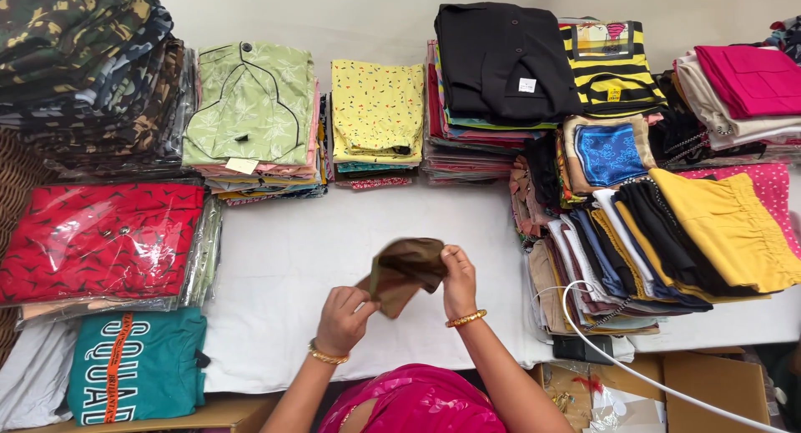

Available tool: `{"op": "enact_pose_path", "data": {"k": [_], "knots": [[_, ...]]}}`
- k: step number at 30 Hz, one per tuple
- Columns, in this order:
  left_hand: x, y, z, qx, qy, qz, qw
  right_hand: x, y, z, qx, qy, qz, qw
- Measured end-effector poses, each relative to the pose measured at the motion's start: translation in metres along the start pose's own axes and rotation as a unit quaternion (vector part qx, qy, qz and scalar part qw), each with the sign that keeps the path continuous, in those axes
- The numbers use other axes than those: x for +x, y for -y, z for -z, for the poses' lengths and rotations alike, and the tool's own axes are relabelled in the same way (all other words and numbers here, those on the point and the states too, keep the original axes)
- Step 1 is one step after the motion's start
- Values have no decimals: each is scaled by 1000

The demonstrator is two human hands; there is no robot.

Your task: The person folds several small garments one by one on a white table. They unfold each item, fold it into a compact rectangle, and place it on a growing stack to the right. The items include patterned and solid-colored shorts or undergarments.

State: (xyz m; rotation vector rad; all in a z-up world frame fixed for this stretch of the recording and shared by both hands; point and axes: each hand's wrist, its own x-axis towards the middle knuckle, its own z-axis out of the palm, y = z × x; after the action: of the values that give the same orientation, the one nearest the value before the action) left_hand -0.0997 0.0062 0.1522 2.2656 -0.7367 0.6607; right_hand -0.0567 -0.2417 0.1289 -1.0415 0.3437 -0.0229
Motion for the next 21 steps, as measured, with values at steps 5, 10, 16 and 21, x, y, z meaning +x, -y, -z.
{"op": "enact_pose_path", "data": {"k": [5, 10, 16, 21], "knots": [[-16, 19, -3, -20, 277, 96, 956, 4, 21, 4, -87, 58, 105, 989], [96, -59, 15, -193, 89, 143, 967, -14, 18, -21, -265, 117, 192, 938], [68, -26, -56, -214, 83, 295, 928, -7, 72, -23, -338, 87, 225, 910], [96, -43, -35, -137, 106, 286, 943, -6, 96, -22, -364, 83, 247, 894]]}}
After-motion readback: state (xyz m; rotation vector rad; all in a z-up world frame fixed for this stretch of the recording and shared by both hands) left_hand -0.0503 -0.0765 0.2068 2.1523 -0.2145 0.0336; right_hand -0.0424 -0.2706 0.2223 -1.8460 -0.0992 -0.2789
